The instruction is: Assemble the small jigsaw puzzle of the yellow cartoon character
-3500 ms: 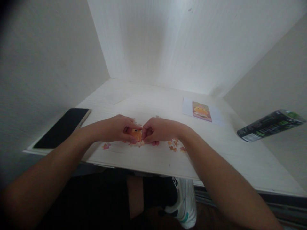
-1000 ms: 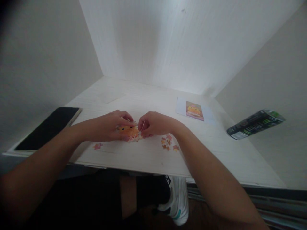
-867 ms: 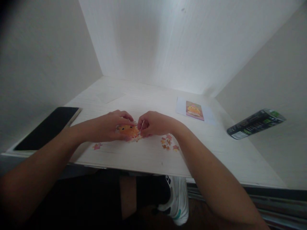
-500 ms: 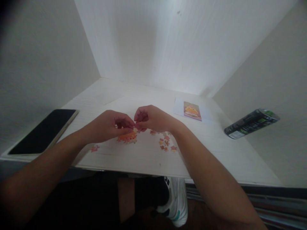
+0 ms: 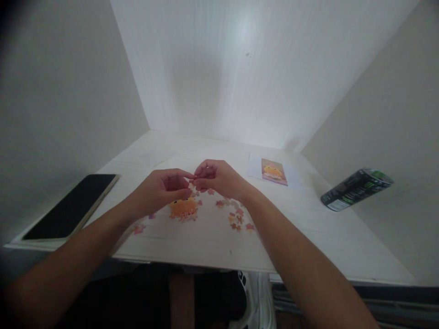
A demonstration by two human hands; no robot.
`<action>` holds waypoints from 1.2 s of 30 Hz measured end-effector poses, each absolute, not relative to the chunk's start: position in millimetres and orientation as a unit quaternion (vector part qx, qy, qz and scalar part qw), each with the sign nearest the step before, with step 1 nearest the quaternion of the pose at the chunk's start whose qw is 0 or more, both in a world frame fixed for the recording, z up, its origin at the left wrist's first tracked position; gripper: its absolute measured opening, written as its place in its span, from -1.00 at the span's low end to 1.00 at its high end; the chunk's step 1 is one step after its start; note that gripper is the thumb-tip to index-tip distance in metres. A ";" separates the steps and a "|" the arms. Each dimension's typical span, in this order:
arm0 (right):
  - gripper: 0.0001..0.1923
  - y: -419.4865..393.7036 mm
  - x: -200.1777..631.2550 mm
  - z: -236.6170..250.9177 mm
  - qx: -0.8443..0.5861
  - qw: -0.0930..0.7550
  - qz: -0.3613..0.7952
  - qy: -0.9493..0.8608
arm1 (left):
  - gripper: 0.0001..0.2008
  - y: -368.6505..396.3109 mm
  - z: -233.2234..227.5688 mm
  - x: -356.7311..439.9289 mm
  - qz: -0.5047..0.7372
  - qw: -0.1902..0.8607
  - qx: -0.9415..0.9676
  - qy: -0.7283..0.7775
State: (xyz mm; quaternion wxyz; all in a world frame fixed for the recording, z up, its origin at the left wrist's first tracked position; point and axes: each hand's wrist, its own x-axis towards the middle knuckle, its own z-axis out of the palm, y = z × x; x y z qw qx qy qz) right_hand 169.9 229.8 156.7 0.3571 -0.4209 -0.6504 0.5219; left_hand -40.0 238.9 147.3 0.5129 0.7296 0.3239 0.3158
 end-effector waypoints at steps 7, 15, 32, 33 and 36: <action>-0.67 228.3 164.8 155.4 -0.420 0.398 0.510 -0.636 | -0.74 235.0 146.6 -36.4 0.392 0.433 0.740 0.332; -0.69 225.8 162.7 155.2 -0.398 0.413 0.525 -0.629 | -0.77 234.8 145.8 -36.8 0.467 0.348 0.734 0.350; -0.71 229.2 168.6 151.6 -0.445 0.339 0.299 -0.773 | -0.86 251.1 154.0 -55.5 0.402 0.207 0.841 0.298; -0.70 228.5 168.2 151.1 -0.443 0.313 0.259 -0.799 | -0.86 252.5 156.1 -58.3 0.391 0.194 0.847 0.302; -0.66 225.2 164.3 148.9 -0.397 0.228 0.208 -0.864 | -0.85 257.1 164.6 -69.3 0.315 0.166 0.880 0.314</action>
